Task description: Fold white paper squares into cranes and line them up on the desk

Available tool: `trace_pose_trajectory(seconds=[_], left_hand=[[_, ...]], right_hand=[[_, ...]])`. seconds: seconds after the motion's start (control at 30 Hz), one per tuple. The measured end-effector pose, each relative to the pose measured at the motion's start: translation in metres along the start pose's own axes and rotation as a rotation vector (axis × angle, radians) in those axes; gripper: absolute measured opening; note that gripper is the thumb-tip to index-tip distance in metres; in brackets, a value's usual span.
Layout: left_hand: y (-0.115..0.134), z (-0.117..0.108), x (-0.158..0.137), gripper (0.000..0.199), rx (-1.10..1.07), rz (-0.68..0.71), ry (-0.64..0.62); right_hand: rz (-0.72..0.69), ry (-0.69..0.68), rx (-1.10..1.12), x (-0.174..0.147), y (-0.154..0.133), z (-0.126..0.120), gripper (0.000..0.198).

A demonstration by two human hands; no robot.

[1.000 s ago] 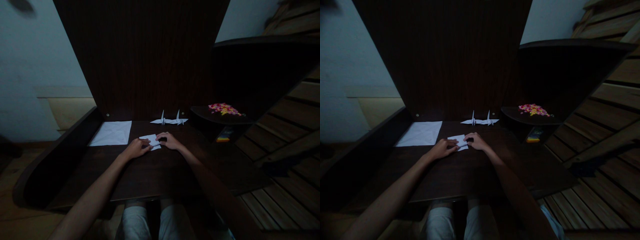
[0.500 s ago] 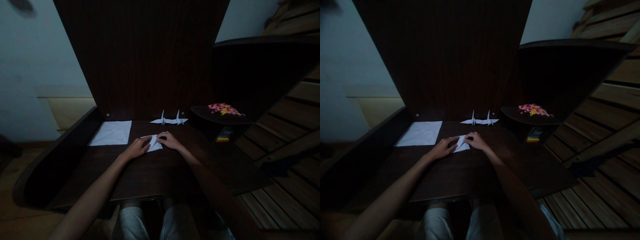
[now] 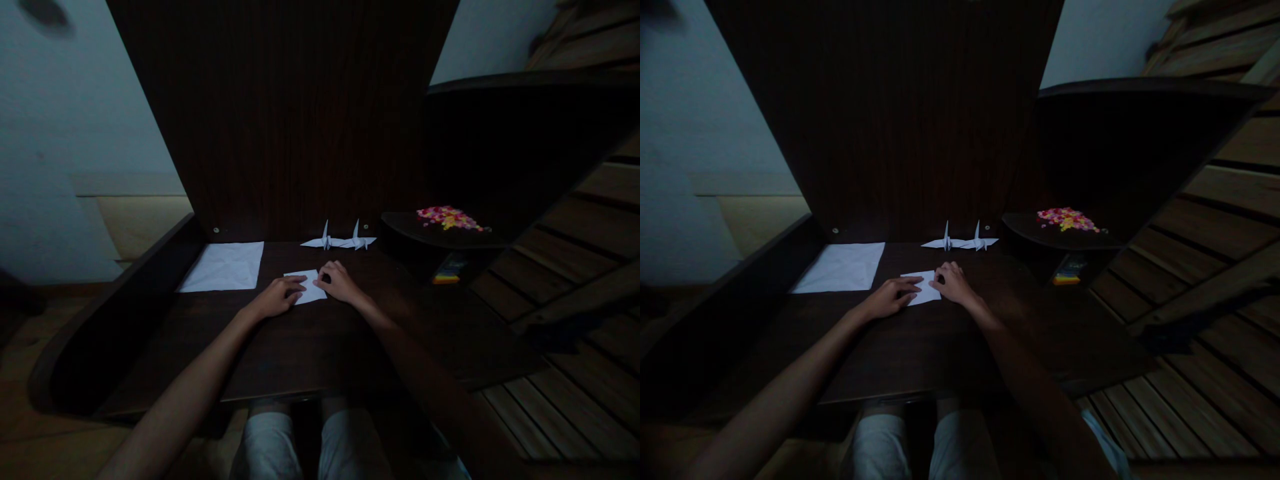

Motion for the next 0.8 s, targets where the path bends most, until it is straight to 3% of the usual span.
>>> trace_pose_trajectory(seconds=[0.27,0.53,0.67,0.8], left_hand=[[-0.005,-0.002,-0.001,0.032,0.058,-0.007,-0.009],[-0.016,0.001,-0.001,0.081,0.148,-0.219,0.157],[-0.017,0.001,-0.002,0.090,0.111,-0.305,0.190],[-0.016,0.002,-0.003,0.093,0.071,-0.296,0.234]], right_hand=[[-0.070,0.001,0.050,-0.002,-0.006,-0.003,0.009],[-0.176,-0.032,0.048,-0.002,-0.011,-0.002,0.018],[-0.178,-0.039,0.023,-0.002,-0.014,-0.003,0.015],[-0.174,-0.044,0.017,-0.003,-0.015,-0.003,0.018]])
Point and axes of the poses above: each hand's wrist, its own x-axis towards the middle knuckle, its own z-axis out of the palm, y = z × x, the point moved 1 cm from there along x, towards the middle knuckle, and after that the axes turned 3 degrees about -x, right-handed, at the moved point
